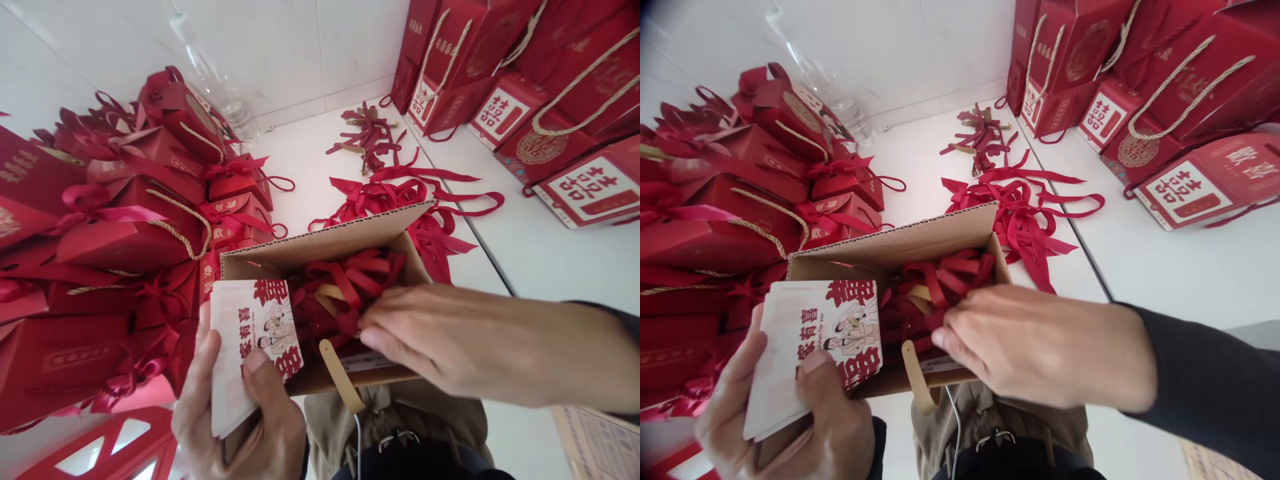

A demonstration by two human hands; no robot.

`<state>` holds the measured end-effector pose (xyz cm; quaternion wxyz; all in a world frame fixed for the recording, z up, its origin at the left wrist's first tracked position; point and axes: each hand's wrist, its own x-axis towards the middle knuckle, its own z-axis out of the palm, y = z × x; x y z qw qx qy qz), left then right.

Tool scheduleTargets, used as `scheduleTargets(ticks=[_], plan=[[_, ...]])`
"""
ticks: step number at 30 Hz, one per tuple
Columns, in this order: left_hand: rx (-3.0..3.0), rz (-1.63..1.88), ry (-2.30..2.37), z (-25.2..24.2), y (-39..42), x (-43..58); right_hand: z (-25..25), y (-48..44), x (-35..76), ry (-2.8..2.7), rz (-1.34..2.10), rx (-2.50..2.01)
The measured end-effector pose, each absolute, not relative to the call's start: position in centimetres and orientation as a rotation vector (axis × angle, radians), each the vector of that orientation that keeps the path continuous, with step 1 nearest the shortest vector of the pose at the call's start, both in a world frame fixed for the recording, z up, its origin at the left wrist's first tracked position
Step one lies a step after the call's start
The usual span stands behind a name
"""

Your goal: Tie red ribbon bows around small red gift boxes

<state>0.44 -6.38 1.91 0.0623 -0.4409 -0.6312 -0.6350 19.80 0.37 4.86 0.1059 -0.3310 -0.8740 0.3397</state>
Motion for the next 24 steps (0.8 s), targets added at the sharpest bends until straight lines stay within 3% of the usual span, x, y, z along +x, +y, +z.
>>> scheduleTargets(ticks=[7, 16, 24], plan=[[-1.252, -1.830, -1.892, 0.7, -6.0, 0.4, 6.5, 3.4, 19.0, -2.734, 0.742, -0.857], [-1.218, -1.788, -1.870, 0.9, -5.4, 0.6, 5.3, -1.8, 17.7, -2.754, 0.887, -0.681], [-1.189, -1.775, -1.977, 1.8, -5.4, 1.2, 7.7, 2.6, 18.2, -2.352, 1.041, -1.070]])
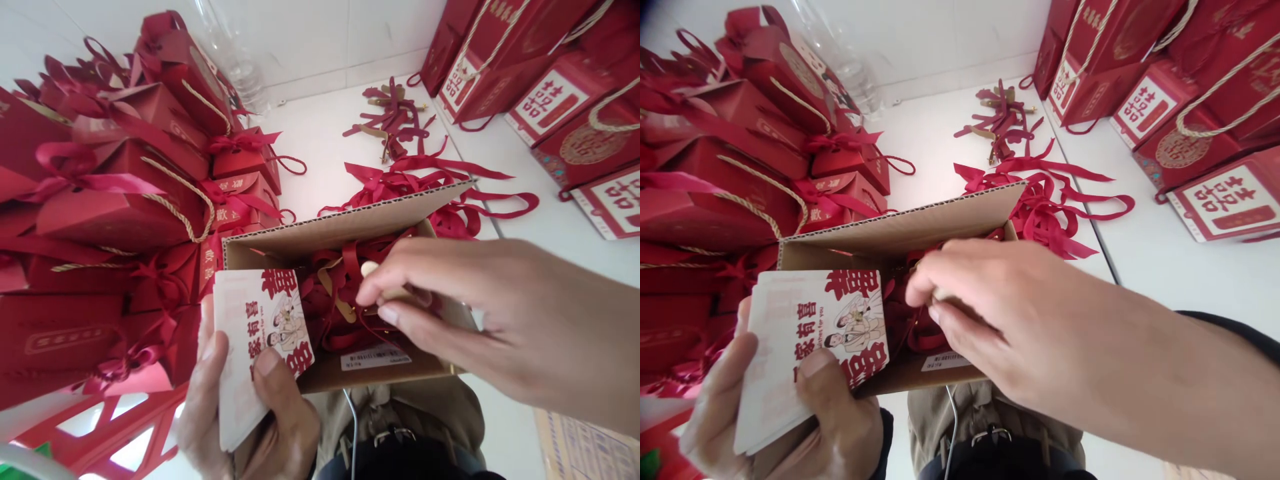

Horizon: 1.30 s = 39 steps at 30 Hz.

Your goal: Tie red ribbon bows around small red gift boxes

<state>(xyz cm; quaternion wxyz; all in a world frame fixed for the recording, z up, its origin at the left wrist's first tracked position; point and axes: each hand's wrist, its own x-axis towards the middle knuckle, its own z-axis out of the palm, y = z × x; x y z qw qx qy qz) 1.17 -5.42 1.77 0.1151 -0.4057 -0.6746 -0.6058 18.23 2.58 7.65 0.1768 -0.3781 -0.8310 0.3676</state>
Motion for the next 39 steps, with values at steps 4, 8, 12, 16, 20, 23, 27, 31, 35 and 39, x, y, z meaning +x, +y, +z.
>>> scheduleTargets(ticks=[4, 8, 12, 16, 20, 23, 27, 31, 35, 39], plan=[[-1.152, -1.789, -1.895, 1.1, -5.3, 0.8, 8.0, 2.8, 17.6, -2.281, 0.867, -1.115], [-1.234, -1.739, -1.962, 1.3, -5.6, 0.7, 7.1, 2.0, 17.3, -2.610, 0.421, -0.804], [-1.255, -1.733, -1.952, 1.5, -5.9, 0.7, 4.0, 1.3, 17.3, -2.894, 0.307, -0.679], [-1.300, -1.756, -1.915, 1.2, -5.8, 0.5, 0.8, 1.8, 16.6, -2.927, 0.279, -0.693], [-1.256, -1.795, -1.847, 0.8, -5.5, 0.2, 1.7, 3.0, 15.9, -2.971, 0.376, -0.787], [-1.296, -1.756, -1.790, 0.6, -5.4, -0.2, 2.9, 3.9, 15.7, -2.959, 0.461, -0.933], [-1.400, -1.624, -1.744, 0.4, -5.7, -0.9, 2.6, 4.8, 15.7, -2.848, 0.509, -0.989], [-1.433, -1.545, -1.731, 0.3, -5.9, -1.1, 1.4, 4.1, 15.8, -2.846, 0.435, -0.981], [-1.451, -1.545, -1.746, 0.0, -6.1, -1.3, 1.4, 2.1, 16.7, -2.890, 0.382, -0.832], [-1.428, -1.547, -1.760, -0.4, -6.2, -1.5, 4.1, 1.1, 17.6, -2.865, 0.357, -0.745]])
